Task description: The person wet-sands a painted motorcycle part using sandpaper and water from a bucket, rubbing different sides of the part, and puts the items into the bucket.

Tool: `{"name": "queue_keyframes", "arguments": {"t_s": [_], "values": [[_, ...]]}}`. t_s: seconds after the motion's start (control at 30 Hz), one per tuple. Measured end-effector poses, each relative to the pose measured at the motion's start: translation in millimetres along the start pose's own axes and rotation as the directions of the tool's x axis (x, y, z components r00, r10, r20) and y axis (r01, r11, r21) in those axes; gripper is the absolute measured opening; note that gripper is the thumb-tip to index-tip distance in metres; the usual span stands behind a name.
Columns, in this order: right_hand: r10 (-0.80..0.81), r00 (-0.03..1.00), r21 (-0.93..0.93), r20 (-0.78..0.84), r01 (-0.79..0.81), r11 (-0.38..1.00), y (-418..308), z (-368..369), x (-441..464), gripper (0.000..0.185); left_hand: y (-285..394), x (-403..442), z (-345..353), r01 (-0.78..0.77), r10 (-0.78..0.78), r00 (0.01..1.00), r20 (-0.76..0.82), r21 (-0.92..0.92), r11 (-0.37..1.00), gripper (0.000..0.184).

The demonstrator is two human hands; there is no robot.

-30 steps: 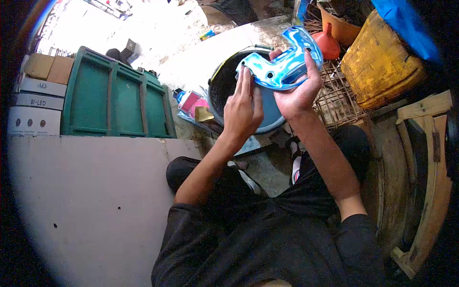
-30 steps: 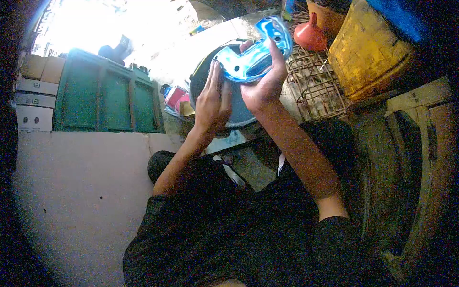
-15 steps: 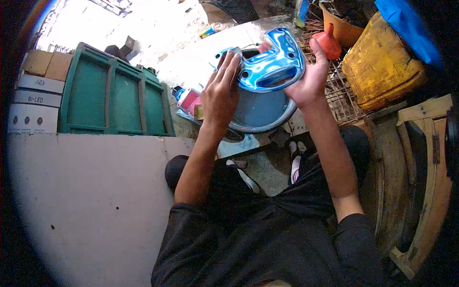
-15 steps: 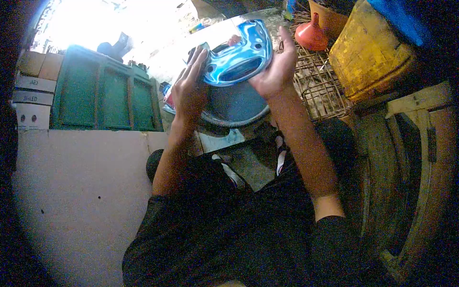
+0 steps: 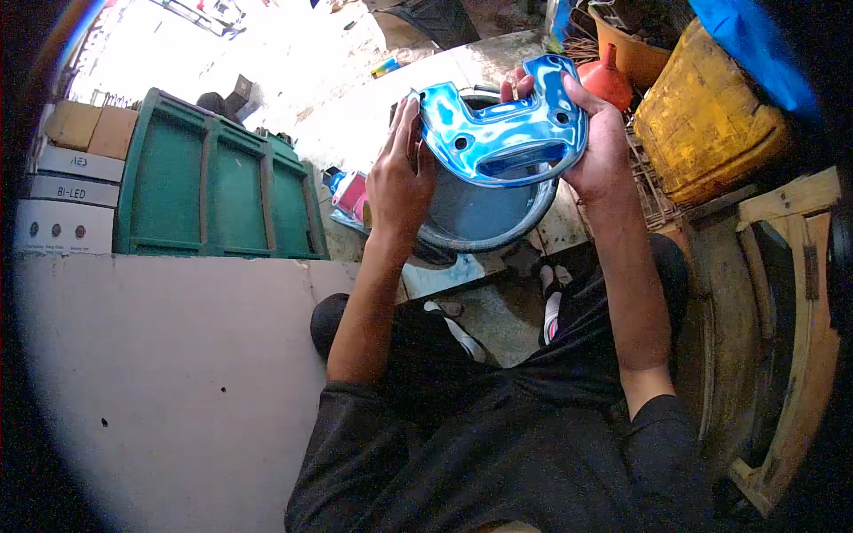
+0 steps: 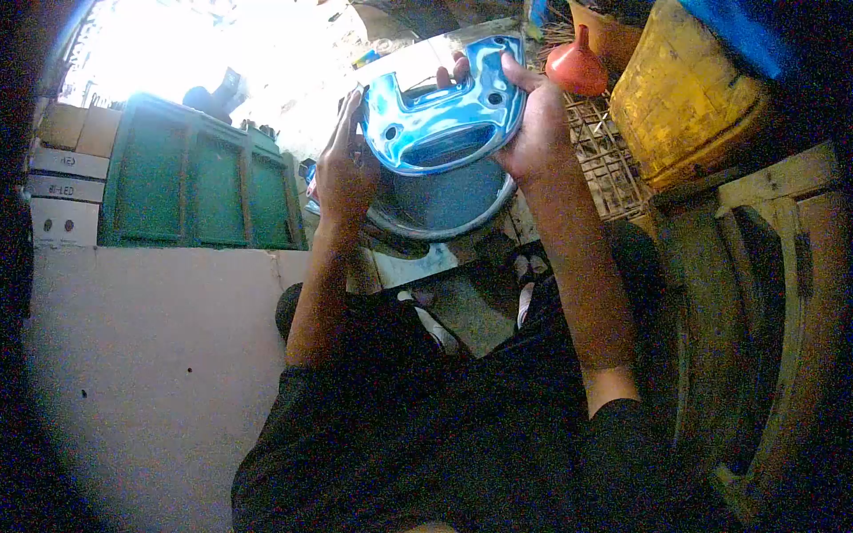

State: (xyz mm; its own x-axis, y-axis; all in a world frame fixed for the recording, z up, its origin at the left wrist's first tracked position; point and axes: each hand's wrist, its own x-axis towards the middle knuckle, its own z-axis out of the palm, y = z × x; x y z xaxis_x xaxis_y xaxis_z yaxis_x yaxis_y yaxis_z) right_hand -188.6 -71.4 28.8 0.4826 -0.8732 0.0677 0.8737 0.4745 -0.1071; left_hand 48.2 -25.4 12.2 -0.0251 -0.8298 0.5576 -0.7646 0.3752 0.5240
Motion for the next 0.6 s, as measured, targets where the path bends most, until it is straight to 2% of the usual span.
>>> {"name": "queue_keyframes", "arguments": {"t_s": [0.07, 0.17, 0.27, 0.3, 0.37, 0.4, 0.5, 0.57, 0.6], "values": [[0.006, 1.000, 0.013, 0.000, -0.006, 1.000, -2, 4, -1, 0.051, -3, -3, 7, -0.048, 0.048, 0.999, -0.016, -0.017, 0.999, 0.056], [-0.026, 0.998, -0.082, -0.061, 0.021, 0.996, -2, 18, -4, 0.052, 2, -2, 9, -0.117, 0.116, 0.993, -0.021, -0.012, 0.993, 0.057], [-0.015, 0.997, -0.169, -0.070, 0.003, 0.986, 2, 31, -8, 0.054, -3, -2, 10, 0.021, -0.020, 0.999, 0.026, -0.045, 0.999, 0.064], [-0.015, 0.998, -0.168, -0.067, 0.004, 0.986, 2, 28, -6, 0.054, -2, -2, 10, 0.019, -0.018, 1.000, 0.025, -0.044, 0.999, 0.064], [-0.032, 0.999, -0.150, -0.030, 0.027, 0.988, -1, 22, -3, 0.053, 1, -4, 13, -0.126, 0.126, 0.992, 0.005, -0.051, 0.991, 0.069], [-0.035, 0.999, -0.150, -0.028, 0.031, 0.988, -4, 21, -3, 0.053, 13, -4, 15, -0.279, 0.279, 0.960, -0.015, -0.077, 0.957, 0.072], [0.013, 1.000, -0.134, -0.011, -0.014, 0.991, -11, 20, -5, 0.051, 28, -6, 11, -0.294, 0.298, 0.954, 0.025, -0.093, 0.951, 0.077], [-0.042, 0.996, -0.285, -0.076, 0.019, 0.958, -9, 25, -6, 0.052, 12, -1, 13, -0.150, 0.150, 0.989, -0.001, -0.070, 0.986, 0.077], [-0.020, 0.999, -0.269, -0.041, 0.008, 0.963, -7, 21, -2, 0.049, 13, -2, 11, 0.035, -0.022, 0.998, 0.055, -0.248, 0.968, 0.078]]}}
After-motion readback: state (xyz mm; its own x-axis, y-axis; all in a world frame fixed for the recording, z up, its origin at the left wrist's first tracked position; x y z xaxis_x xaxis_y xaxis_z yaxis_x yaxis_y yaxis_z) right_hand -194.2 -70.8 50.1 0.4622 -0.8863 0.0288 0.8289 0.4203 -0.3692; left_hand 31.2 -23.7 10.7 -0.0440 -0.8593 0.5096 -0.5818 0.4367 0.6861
